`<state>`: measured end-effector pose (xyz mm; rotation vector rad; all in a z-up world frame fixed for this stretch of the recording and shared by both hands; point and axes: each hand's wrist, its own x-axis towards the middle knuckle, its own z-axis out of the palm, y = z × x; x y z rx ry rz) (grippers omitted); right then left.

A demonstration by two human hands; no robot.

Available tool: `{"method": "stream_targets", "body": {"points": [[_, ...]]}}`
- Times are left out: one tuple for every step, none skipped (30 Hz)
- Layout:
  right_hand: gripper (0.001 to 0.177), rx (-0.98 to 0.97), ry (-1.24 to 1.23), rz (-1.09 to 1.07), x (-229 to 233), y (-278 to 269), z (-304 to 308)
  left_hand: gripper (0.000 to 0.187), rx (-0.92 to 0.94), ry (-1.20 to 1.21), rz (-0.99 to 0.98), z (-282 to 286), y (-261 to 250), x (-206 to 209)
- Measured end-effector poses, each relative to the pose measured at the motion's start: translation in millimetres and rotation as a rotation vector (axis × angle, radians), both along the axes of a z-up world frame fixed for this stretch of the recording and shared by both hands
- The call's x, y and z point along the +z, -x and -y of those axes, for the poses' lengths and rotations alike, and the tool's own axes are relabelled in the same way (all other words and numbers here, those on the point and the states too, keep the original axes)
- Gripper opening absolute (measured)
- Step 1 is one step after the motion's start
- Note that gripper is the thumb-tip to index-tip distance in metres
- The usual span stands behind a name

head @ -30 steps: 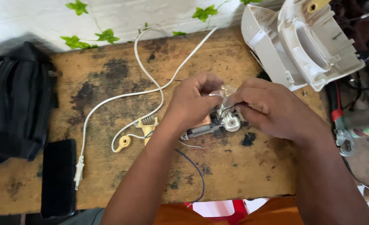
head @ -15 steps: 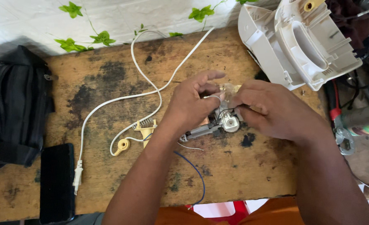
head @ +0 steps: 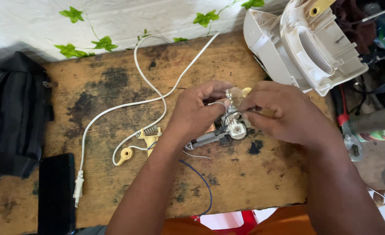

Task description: The person works on a small motor assembly on a wooden workbench, manipulating wires and components with both hands. They repeatedly adjust connections and reposition parts of the motor and attached plastic housing throughout the clip.

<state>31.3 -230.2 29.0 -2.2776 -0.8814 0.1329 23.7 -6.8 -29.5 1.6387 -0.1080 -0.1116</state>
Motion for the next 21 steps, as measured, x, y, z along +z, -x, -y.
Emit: {"method": "stream_targets", "body": {"points": [[0.013,0.005,0.001,0.000,-4.0,-1.0,-0.3,0.036,0.005,0.001,0.000,0.2,-0.1,1.4],[0.013,0.024,0.038,0.064,-8.2,-2.1,-1.3,0.036,0.005,-0.020,-0.008,-0.1,0.5,2.5],[0.014,0.043,0.076,0.128,-12.5,-3.0,-2.3,0.036,0.005,-0.041,-0.017,-0.6,1.1,3.7],[0.014,0.050,0.076,0.130,-14.6,-2.2,-3.6,0.036,0.012,-0.040,-0.016,-0.7,1.0,3.5],[0.016,0.047,0.083,0.155,-16.6,-1.4,-4.7,0.035,0.024,-0.075,-0.007,-0.7,0.7,3.4],[0.019,0.044,0.091,0.181,-18.3,-0.6,-5.8,0.035,0.035,-0.110,0.001,-0.7,0.2,3.5],[0.019,0.050,0.091,0.183,-19.5,-0.6,-8.5,0.035,0.041,-0.109,0.003,-1.6,0.8,6.5],[0.015,0.035,0.132,0.223,-21.0,0.2,-10.5,0.036,0.038,-0.113,-0.009,-1.9,1.5,9.1],[0.015,0.021,0.173,0.263,-22.8,0.8,-12.2,0.038,0.036,-0.117,-0.021,-1.9,2.2,11.6],[0.015,0.021,0.172,0.262,-21.5,2.2,-14.3,0.038,0.036,-0.117,-0.023,-2.0,2.2,10.3],[0.009,0.022,0.164,0.277,-20.3,3.6,-16.2,0.038,0.039,-0.109,-0.008,-1.9,2.3,8.9],[0.007,0.023,0.157,0.292,-18.9,4.8,-18.0,0.038,0.042,-0.099,0.005,-1.6,2.3,7.6],[0.007,0.023,0.157,0.290,-17.3,5.8,-17.7,0.038,0.042,-0.099,0.003,-1.7,2.3,6.6],[0.006,0.040,0.147,0.292,-15.6,6.7,-17.3,0.039,0.032,-0.090,-0.012,-1.7,1.9,5.7],[0.011,0.057,0.137,0.293,-13.8,7.7,-16.9,0.040,0.021,-0.081,-0.027,-1.7,1.6,5.0],[0.011,0.060,0.136,0.293,-12.5,8.2,-16.0,0.040,0.024,-0.081,-0.027,-1.8,1.2,4.6],[0.007,0.051,0.134,0.292,-11.2,8.6,-15.3,0.040,0.012,-0.104,0.012,-2.1,0.7,4.3],[0.004,0.041,0.132,0.291,-9.8,9.2,-14.9,0.039,0.000,-0.127,0.051,-2.7,0.4,3.9],[0.004,0.044,0.131,0.290,-10.5,8.9,-14.4,0.039,0.003,-0.127,0.050,-3.4,0.0,4.3],[0.005,0.047,0.124,0.292,-11.3,8.8,-13.4,0.039,0.000,-0.135,0.050,-3.6,-0.1,4.3],[0.008,0.049,0.117,0.293,-12.2,8.7,-12.6,0.038,-0.002,-0.143,0.050,-3.9,-0.2,4.0]]}}
